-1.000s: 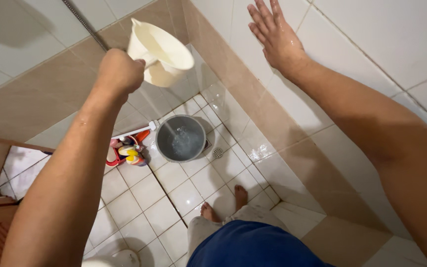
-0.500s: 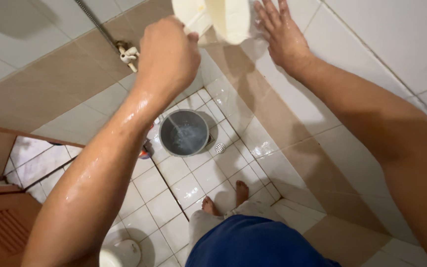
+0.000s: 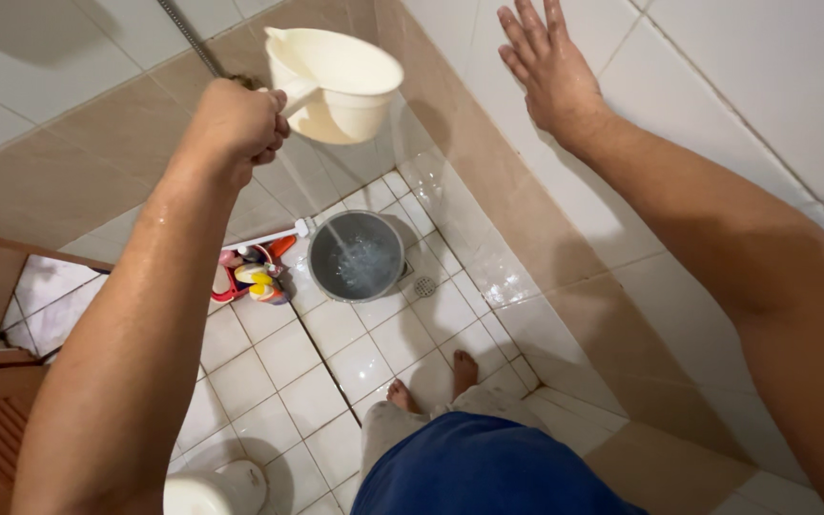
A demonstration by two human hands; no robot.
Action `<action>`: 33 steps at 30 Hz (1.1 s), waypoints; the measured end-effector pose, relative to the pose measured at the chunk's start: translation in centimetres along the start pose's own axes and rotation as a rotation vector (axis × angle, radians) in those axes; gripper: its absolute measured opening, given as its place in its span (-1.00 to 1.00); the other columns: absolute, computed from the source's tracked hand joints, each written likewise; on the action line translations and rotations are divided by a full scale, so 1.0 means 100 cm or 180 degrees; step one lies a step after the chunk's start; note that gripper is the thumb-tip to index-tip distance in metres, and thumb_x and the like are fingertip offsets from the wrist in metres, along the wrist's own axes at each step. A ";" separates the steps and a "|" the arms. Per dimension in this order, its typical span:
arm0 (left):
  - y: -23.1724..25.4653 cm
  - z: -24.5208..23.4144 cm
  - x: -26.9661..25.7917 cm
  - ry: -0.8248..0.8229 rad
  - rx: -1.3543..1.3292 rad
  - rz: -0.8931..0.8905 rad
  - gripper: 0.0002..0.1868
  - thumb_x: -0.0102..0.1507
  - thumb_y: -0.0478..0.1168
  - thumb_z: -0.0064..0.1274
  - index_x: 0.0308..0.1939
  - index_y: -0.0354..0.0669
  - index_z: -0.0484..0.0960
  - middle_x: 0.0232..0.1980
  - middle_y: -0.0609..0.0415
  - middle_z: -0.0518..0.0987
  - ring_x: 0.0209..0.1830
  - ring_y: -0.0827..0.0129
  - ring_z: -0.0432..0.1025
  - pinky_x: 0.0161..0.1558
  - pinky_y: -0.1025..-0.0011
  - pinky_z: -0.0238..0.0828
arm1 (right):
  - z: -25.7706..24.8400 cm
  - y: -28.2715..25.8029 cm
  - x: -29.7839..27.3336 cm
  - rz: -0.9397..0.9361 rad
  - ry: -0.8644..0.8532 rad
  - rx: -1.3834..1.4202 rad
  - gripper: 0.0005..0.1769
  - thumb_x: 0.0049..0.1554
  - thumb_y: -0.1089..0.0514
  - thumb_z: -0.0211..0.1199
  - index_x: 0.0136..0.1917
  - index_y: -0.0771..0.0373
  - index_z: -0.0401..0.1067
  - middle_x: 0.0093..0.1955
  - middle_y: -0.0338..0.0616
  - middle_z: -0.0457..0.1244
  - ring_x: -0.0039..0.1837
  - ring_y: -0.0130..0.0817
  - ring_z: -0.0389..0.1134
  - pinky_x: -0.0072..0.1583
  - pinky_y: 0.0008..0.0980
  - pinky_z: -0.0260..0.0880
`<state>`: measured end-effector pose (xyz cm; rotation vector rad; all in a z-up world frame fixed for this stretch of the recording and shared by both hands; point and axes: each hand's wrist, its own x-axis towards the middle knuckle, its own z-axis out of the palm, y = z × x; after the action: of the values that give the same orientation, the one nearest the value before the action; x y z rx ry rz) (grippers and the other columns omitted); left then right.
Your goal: The person scoops water from a bucket using a white plastic jug and pours it onto the tiled walls and toilet surfaces. They repeatedly rub the wet areas with their hands to clean the bathroom.
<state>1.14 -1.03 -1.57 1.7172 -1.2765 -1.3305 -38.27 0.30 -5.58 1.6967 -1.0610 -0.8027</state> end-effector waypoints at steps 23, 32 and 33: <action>0.080 0.062 -0.047 0.1487 0.2215 0.3114 -0.81 0.29 -0.32 -0.07 -0.34 -0.27 0.64 -0.35 -0.29 0.62 -0.34 -0.28 0.52 -0.30 -0.15 0.44 | 0.045 0.015 0.065 -0.0042 0.0298 0.0510 -0.17 0.24 -0.19 -0.04 0.71 0.07 0.03 0.68 -0.45 -0.01 0.60 -0.50 0.00 0.47 -0.28 -0.03; -0.101 -0.044 0.008 0.1078 0.2103 0.2064 -0.76 0.26 -0.27 0.01 -0.22 -0.46 0.65 -0.25 -0.44 0.59 -0.22 -0.34 0.50 -0.07 -0.12 0.41 | 0.022 0.010 0.071 -0.0243 0.0197 0.0164 -0.37 0.27 -0.07 -0.18 0.59 -0.05 0.14 0.72 -0.13 -0.09 0.69 -0.16 -0.19 0.51 0.08 -0.24; -0.128 -0.056 0.018 0.0983 0.2029 0.1509 -0.70 0.25 -0.21 0.07 -0.28 -0.50 0.65 -0.26 -0.48 0.58 -0.19 -0.35 0.51 -0.03 -0.09 0.42 | 0.019 0.009 0.071 -0.0357 0.0114 0.0155 -0.39 0.28 -0.06 -0.19 0.58 -0.06 0.16 0.73 -0.10 -0.11 0.70 -0.12 -0.23 0.53 0.17 -0.29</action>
<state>10.51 1.22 -11.75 1.7548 -1.8848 -0.3811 -37.26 -7.03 -5.69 1.8185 -0.9748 -0.8202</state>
